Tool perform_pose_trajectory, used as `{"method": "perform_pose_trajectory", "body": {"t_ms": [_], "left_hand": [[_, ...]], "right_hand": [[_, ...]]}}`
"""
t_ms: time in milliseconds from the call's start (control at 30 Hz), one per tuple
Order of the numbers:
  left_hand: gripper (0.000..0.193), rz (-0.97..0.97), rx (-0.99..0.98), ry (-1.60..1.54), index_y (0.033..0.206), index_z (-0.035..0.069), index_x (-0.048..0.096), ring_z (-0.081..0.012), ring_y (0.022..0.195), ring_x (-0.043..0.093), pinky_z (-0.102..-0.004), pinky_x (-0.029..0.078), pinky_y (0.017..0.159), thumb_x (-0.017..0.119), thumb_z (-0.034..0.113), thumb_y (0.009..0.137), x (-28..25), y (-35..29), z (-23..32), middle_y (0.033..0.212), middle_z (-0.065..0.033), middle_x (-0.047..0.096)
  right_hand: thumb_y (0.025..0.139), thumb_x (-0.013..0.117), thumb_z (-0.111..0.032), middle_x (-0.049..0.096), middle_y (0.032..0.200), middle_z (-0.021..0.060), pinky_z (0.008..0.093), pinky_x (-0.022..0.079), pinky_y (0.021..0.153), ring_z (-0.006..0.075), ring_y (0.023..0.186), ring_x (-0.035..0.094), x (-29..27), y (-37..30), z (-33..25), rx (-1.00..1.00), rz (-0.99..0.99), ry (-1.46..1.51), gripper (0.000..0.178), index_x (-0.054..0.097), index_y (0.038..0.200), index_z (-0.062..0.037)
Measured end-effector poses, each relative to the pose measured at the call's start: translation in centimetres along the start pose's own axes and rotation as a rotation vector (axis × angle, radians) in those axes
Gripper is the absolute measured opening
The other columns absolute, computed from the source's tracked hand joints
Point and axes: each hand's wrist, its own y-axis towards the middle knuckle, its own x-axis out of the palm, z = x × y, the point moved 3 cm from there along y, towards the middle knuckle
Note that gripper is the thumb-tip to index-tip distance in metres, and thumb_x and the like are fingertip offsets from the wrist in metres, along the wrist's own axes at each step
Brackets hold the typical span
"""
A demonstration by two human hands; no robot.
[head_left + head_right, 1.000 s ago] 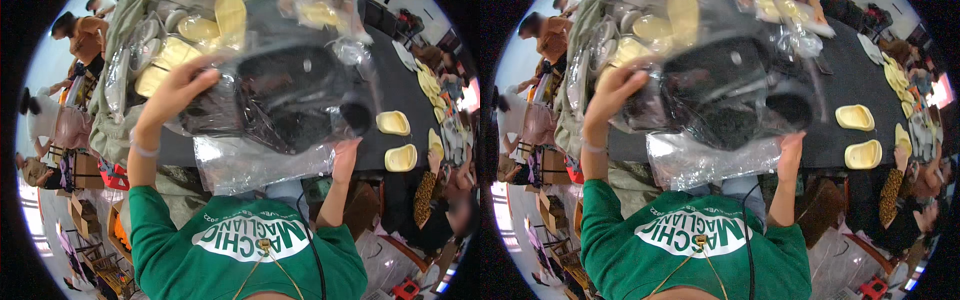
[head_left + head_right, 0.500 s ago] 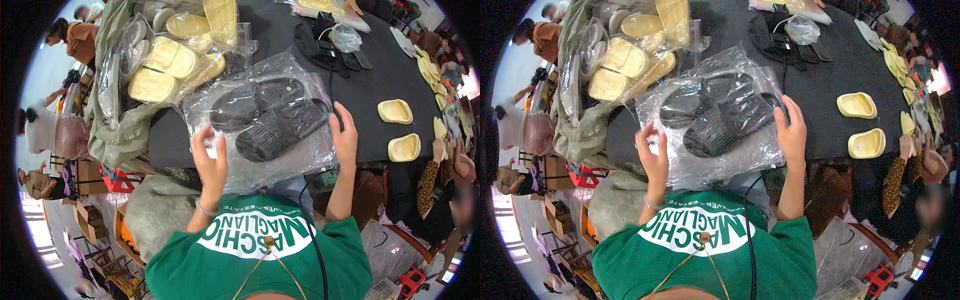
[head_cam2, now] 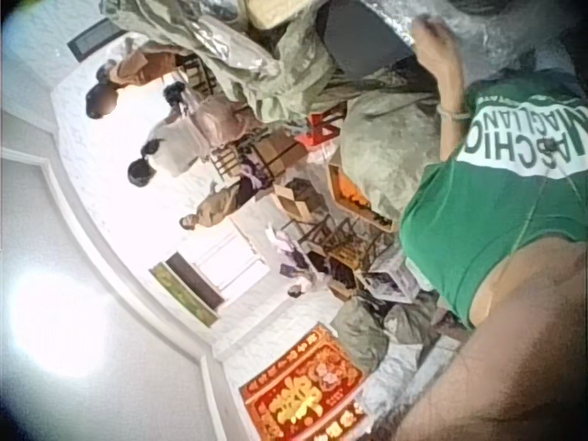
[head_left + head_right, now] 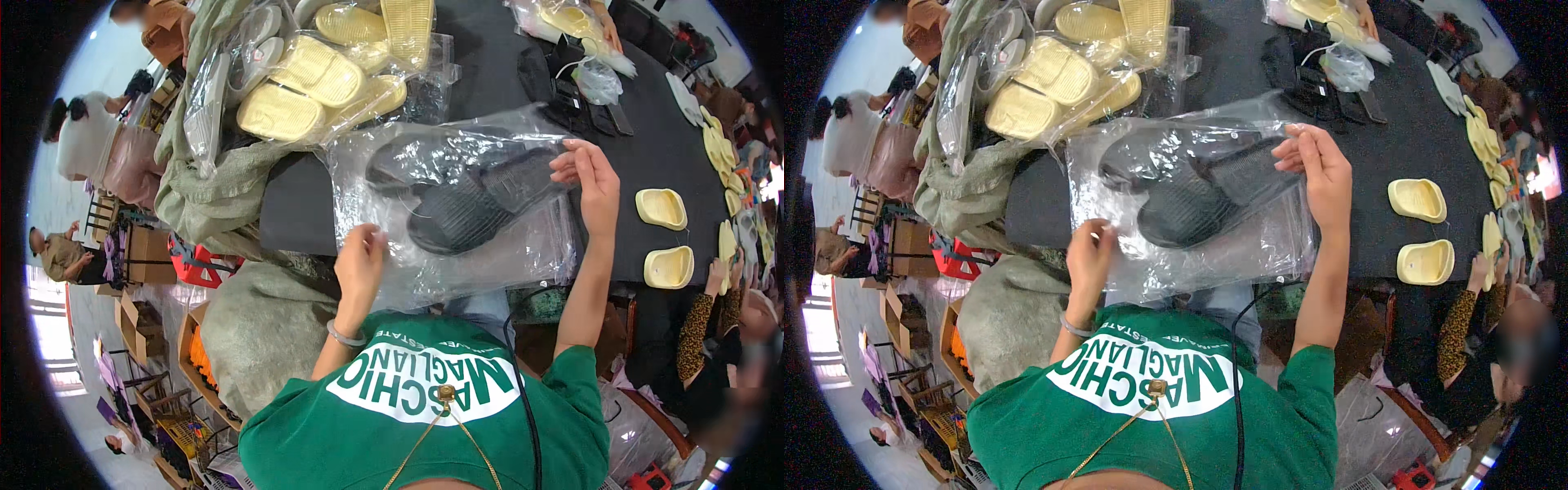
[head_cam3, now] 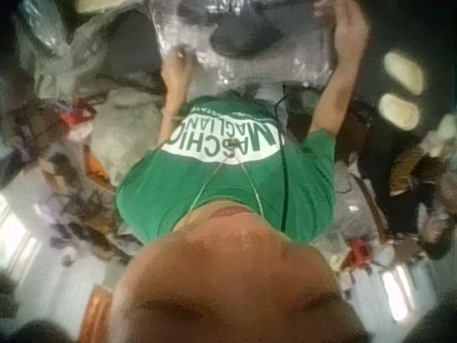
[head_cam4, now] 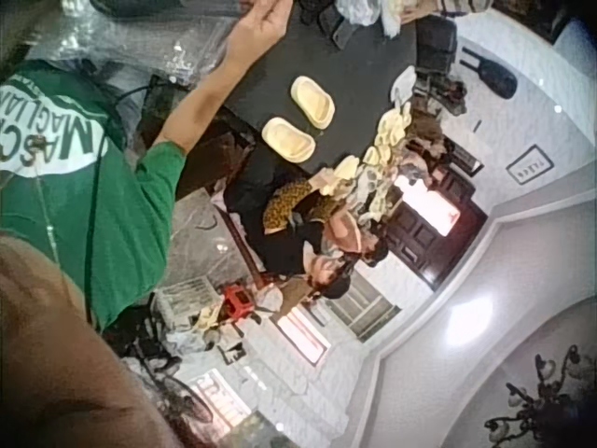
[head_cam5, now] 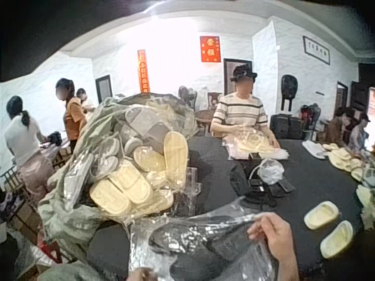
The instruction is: Packing pairs of slippers into plastic bags for shipping.
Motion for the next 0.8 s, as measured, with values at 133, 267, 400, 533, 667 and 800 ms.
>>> {"method": "perform_pose_trajectory", "body": {"t_ms": [133,267,400,533,667,800], "left_hand": [[0.018,0.19,-0.163,-0.452,0.099,-0.001,0.058,-0.0192,0.072,0.054,-0.0321,0.045,0.068,0.054,0.016,0.092,-2.0,1.8,-2.7,0.084,-0.0112,0.055],[0.024,0.103,-0.168,-0.253,0.101,-0.002,0.057,-0.0207,0.074,0.055,-0.0326,0.046,0.07,0.056,0.02,0.092,-1.3,1.1,-4.2,0.084,-0.0119,0.057],[0.031,0.04,-0.182,-0.271,0.105,-0.003,0.055,-0.0223,0.073,0.062,-0.0344,0.048,0.064,0.058,0.025,0.092,-0.6,0.3,-5.3,0.085,-0.0165,0.063],[0.03,-0.098,-0.349,-0.369,0.103,-0.003,0.054,-0.02,0.053,0.059,-0.0337,0.048,0.053,0.058,0.025,0.092,-2.0,0.3,-3.4,0.073,-0.0136,0.063],[0.03,-0.068,-0.31,-0.274,0.088,-0.001,0.055,-0.0195,0.041,0.056,-0.0331,0.045,0.045,0.054,0.029,0.094,-1.7,0.1,-4.1,0.058,-0.0097,0.06],[0.039,-0.077,-0.306,-0.209,0.076,-0.001,0.055,-0.02,0.042,0.057,-0.0336,0.045,0.045,0.05,0.033,0.095,-1.1,0.1,-5.2,0.054,-0.0088,0.058]], "right_hand": [[0.097,0.049,-0.017,0.061,0.068,0.0013,0.0173,0.038,0.051,0.0043,0.057,0.051,-2.5,-1.4,0.7,-0.016,0.007,-0.157,0.023,0.065,0.103,-0.0022],[0.091,0.055,-0.009,0.063,0.078,0.005,0.0181,0.035,0.052,0.0065,0.057,0.049,-5.8,-2.2,6.5,0.268,-0.31,0.647,0.014,0.066,0.092,0.0004],[0.087,0.056,-0.009,0.064,0.097,0.0089,0.024,0.044,0.068,0.0105,0.073,0.055,-2.1,-3.0,7.2,0.286,-0.501,0.259,0.014,0.065,0.096,-0.0029],[0.081,0.06,-0.008,0.06,0.109,0.012,0.0293,0.043,0.085,0.0172,0.095,0.054,0.2,-2.6,5.7,-0.084,-0.807,-0.392,0.011,0.062,0.091,-0.0024],[0.08,0.066,-0.021,0.064,0.098,0.011,0.0289,0.046,0.079,0.016,0.096,0.06,-1.0,-1.5,5.0,0.068,-0.598,-0.709,0.023,0.064,0.091,-0.0008],[0.093,0.045,-0.053,0.057,0.056,0.0027,0.0266,0.042,0.047,0.0154,0.046,0.053,-3.4,-2.9,8.9,0.574,-0.468,-0.538,0.061,0.065,0.084,0.0047]]}}
